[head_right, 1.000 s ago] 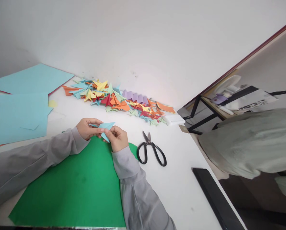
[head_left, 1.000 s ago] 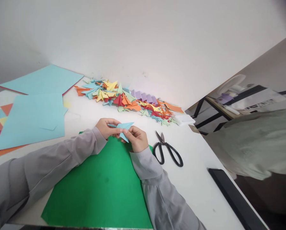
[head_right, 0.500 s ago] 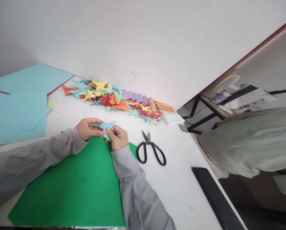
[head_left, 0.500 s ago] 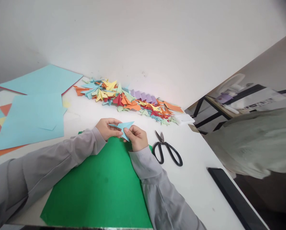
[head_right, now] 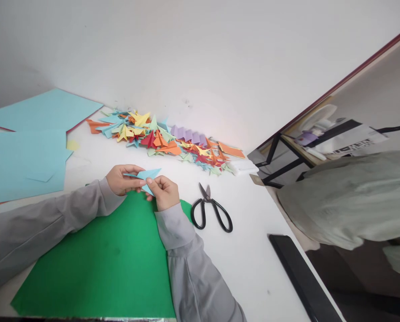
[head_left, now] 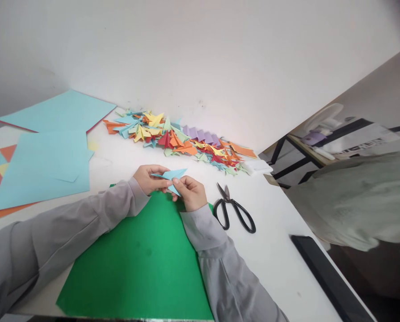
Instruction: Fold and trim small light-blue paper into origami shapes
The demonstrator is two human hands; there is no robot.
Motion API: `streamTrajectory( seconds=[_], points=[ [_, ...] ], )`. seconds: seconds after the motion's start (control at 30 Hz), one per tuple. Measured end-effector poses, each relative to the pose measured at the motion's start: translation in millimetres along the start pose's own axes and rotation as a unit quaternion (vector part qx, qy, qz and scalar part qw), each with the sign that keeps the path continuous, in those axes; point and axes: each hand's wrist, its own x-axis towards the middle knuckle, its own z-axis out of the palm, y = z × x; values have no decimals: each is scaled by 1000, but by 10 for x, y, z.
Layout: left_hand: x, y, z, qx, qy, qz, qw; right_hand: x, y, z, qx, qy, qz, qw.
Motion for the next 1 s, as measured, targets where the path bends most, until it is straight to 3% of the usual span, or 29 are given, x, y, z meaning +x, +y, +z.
streamTrajectory(
  seconds=[0.17,0.47,0.67,0.8,0.9,1.0],
  points=[
    [4,-13,-17,-20,36,23,999,-11,-10,17,43,-50,36,997],
    [26,-38,-10,-26,39,18,999,-48,-44,25,29,-52,21,998],
    [77,-16,-28,-53,69,-7,996,-25,33,21,75,-109,18,991],
    [89,-38,-30,-59,80,2,995,-12,43,4,80,-58,7,995],
    [89,-59,-26,-54,72,7,996,-8,28,9,54,-11,-53,997],
    [81,-55,-18,-46,73,6,996,-1,35,23,14,-4,-105,994]
  ],
)
